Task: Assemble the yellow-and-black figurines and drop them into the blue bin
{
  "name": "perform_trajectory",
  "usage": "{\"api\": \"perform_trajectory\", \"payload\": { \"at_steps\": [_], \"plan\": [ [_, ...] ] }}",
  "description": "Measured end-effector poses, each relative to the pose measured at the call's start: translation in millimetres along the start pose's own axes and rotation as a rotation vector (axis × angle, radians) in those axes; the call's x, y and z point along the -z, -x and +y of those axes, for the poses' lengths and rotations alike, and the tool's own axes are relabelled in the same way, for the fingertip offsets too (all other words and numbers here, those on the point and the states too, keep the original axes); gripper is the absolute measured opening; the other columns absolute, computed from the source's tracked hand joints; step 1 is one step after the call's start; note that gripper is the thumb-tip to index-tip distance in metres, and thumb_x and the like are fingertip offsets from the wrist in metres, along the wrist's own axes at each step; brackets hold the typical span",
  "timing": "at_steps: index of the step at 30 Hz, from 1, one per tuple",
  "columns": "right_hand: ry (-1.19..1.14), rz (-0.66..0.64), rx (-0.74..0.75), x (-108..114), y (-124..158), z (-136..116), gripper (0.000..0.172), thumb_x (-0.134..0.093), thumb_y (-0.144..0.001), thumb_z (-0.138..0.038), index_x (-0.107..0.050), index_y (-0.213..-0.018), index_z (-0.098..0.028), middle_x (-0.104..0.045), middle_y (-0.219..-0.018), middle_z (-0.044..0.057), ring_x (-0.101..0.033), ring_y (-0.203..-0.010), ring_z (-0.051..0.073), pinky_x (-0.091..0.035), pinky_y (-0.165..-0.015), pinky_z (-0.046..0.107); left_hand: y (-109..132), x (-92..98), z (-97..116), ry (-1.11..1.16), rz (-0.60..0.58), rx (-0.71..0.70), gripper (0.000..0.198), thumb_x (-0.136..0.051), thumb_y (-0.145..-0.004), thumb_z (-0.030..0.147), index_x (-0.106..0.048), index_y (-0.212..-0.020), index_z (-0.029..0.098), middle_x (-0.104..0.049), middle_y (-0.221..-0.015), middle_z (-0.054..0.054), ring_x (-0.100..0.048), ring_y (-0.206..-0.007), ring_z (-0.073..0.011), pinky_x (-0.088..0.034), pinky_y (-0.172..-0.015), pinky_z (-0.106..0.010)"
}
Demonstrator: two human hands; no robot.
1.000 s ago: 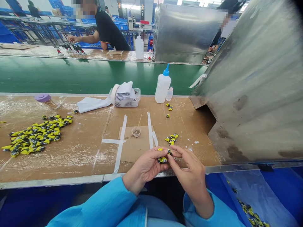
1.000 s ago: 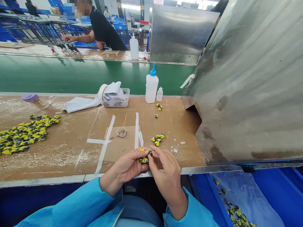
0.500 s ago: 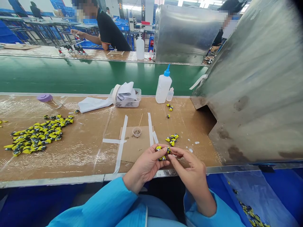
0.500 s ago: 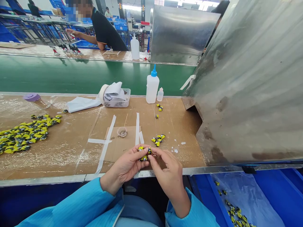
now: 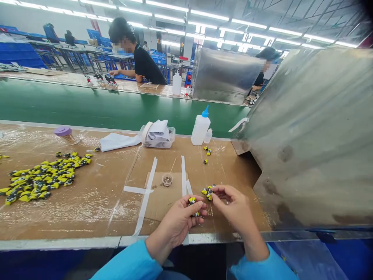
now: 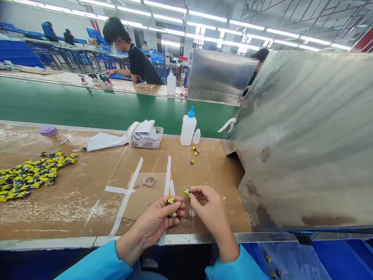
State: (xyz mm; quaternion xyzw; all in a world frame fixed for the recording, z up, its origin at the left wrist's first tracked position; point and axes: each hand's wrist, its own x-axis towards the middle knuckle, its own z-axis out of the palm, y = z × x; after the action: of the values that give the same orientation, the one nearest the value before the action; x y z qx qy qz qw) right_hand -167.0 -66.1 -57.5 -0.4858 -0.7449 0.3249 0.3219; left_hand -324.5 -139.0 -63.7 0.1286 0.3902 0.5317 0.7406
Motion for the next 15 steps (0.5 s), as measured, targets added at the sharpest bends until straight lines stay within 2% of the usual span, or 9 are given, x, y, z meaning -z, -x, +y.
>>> {"api": "perform_trajectory", "payload": {
  "at_steps": [5,8,11,15],
  "plan": [
    [0.087,0.017,-0.067,5,-68,19,0.012,-0.059,-0.066,-0.025,-0.067,-0.072,-0.018,-0.069,-0.067,0.002,-0.064,-0.061,0.017,-0.052,-0.062,0.028,0,2.1,1,0.002,0.023,0.000,0.021,-0.070,-0.074,0.023,-0.057,-0.088,0.013,-0.061,-0.083,-0.005,-0.059,-0.067,-0.0100,-0.044,-0.052,-0.017],
    [0.082,0.067,-0.045,-1,-92,27,0.020,-0.057,-0.068,-0.028,-0.067,-0.082,-0.018,-0.071,-0.079,0.005,-0.066,-0.070,0.017,-0.053,-0.070,0.030,1,3.2,1,0.002,0.013,-0.003,0.024,-0.069,-0.075,0.030,-0.056,-0.088,0.015,-0.060,-0.083,-0.004,-0.059,-0.066,-0.0102,-0.044,-0.052,-0.018],
    [0.048,0.079,-0.019,-2,-89,35,0.033,-0.054,-0.075,-0.033,-0.064,-0.100,-0.015,-0.069,-0.098,0.010,-0.067,-0.083,0.018,-0.053,-0.078,0.032,4,2.3,4,0.008,0.035,0.002,0.027,-0.065,-0.076,0.039,-0.056,-0.085,0.015,-0.059,-0.078,-0.003,-0.059,-0.064,-0.0114,-0.044,-0.049,-0.019],
    [0.046,0.030,-0.018,10,-58,42,0.033,-0.053,-0.078,-0.033,-0.064,-0.102,-0.013,-0.069,-0.095,0.011,-0.066,-0.082,0.019,-0.053,-0.077,0.035,5,1.3,6,0.020,0.062,0.009,0.031,-0.059,-0.079,0.045,-0.055,-0.078,0.014,-0.056,-0.067,-0.001,-0.059,-0.061,-0.0126,-0.042,-0.047,-0.018]
  ]
}}
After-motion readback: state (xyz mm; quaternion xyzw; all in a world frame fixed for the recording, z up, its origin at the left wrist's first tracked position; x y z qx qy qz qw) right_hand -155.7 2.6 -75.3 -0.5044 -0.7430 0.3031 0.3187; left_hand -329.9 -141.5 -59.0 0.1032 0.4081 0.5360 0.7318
